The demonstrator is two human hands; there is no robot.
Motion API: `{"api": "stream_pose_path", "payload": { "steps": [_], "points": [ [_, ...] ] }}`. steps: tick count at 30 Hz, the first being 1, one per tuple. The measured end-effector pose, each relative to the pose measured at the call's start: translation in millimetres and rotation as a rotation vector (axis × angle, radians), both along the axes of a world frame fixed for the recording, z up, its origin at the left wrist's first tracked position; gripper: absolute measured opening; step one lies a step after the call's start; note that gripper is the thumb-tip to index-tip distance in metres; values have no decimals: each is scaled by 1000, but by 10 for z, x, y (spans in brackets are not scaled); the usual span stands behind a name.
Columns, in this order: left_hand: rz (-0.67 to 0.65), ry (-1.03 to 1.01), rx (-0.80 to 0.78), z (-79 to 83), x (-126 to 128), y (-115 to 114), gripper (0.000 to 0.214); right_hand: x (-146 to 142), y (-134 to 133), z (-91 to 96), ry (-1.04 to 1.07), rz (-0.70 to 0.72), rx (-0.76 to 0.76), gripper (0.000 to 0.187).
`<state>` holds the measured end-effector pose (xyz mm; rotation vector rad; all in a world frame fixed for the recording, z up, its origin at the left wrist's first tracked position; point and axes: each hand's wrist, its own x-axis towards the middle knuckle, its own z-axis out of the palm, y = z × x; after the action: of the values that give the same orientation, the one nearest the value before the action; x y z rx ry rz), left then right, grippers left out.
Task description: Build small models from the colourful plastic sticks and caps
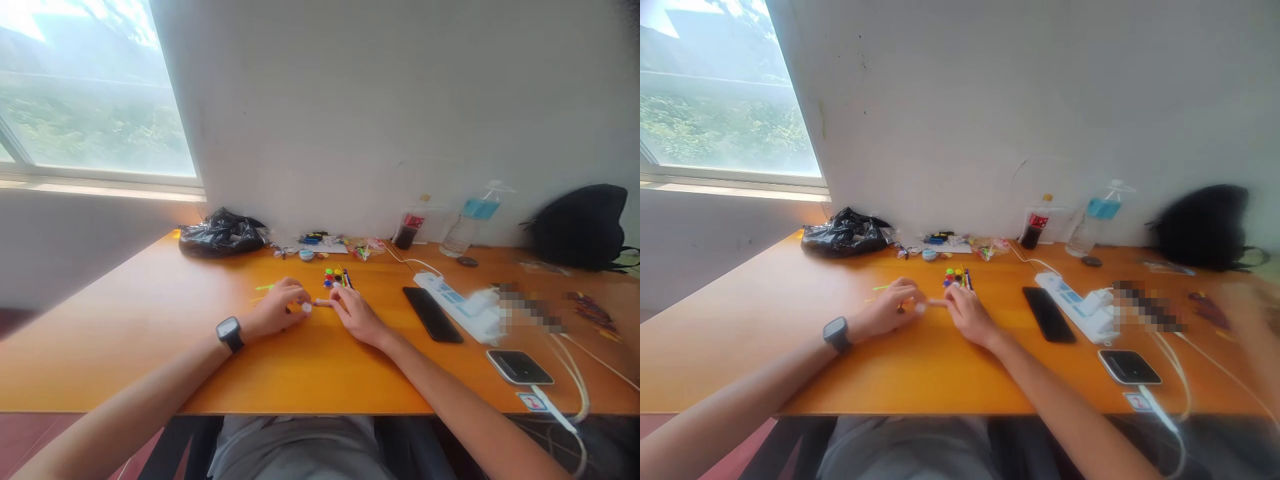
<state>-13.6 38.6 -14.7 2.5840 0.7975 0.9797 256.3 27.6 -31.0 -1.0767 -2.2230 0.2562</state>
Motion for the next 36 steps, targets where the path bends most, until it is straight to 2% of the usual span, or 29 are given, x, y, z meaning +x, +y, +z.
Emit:
{"api": "stream_pose_path", "payload": {
  "steps": [4,9,12,20,27,36],
  "points": [
    [67,-71,-69,-8,-6,-19,10,-22,-45,22,89,3,-72,9],
    [53,-91,-158,3,-1,-41,14,-53,-104,43,197,54,-144,4],
    [42,-110,-190,-7,12,-41,17,-61,-119,51,216,93,-138,5],
    [15,-163,-232,4,18,-66,23,-150,-197,3,236,127,-109,16],
    [-7,-108,-222,54,43,-118,20,-260,-280,-5,226,268,-98,23],
    [-75,-65,-212,42,91,-134,18,-237,-273,-48,210,233,-165,9]
  ]
}}
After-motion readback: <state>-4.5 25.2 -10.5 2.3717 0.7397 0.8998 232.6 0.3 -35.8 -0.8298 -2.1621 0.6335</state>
